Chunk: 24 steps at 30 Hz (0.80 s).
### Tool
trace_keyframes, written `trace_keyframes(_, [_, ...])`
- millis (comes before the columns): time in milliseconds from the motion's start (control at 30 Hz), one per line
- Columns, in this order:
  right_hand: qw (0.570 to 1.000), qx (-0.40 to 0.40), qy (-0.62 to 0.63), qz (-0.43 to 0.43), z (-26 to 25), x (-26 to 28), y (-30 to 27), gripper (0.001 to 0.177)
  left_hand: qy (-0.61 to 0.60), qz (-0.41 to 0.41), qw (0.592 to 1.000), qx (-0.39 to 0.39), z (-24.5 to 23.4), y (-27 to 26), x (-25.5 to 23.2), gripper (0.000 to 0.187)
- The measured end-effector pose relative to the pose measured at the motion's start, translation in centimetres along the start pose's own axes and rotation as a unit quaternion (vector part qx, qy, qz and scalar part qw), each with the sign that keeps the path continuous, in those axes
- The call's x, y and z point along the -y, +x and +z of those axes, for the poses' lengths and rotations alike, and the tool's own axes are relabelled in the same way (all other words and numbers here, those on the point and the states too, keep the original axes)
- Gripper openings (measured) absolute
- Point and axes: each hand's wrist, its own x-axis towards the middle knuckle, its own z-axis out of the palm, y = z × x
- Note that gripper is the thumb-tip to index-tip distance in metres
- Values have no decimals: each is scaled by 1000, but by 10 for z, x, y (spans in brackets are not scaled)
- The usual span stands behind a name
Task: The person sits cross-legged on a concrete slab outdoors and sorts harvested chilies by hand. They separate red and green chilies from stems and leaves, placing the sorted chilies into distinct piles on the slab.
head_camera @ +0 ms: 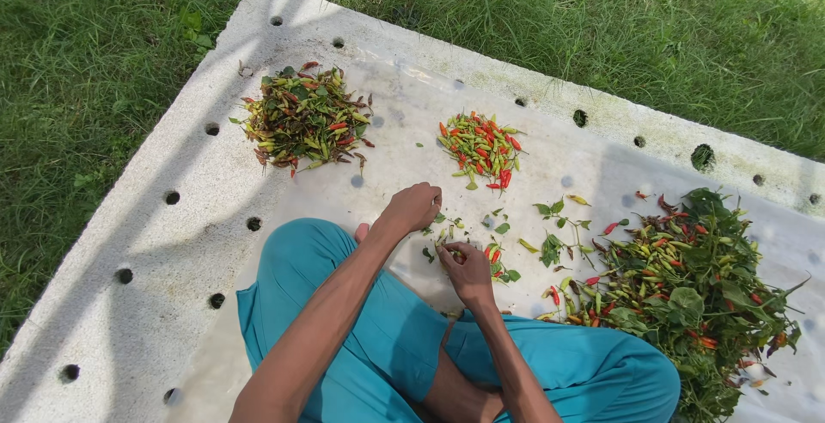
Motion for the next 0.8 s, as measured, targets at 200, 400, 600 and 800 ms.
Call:
trace_keyframes(200, [1000,-18,-14,10,-5,-4,5,39,14,-2,1000,5,8,5,8,15])
trace_keyframes(400, [999,-7,47,5,-50,4,-14,53,15,2,1000,-5,16,10,12,16])
trace_keyframes(600, [996,21,-91,-1,-50,-24,-21,23,19,2,1000,6,10,3,6,18])
trace_keyframes(800, [961,8,-253,-114,-21,-47,-19,24,20,5,1000,23,-8,-14,-8,18])
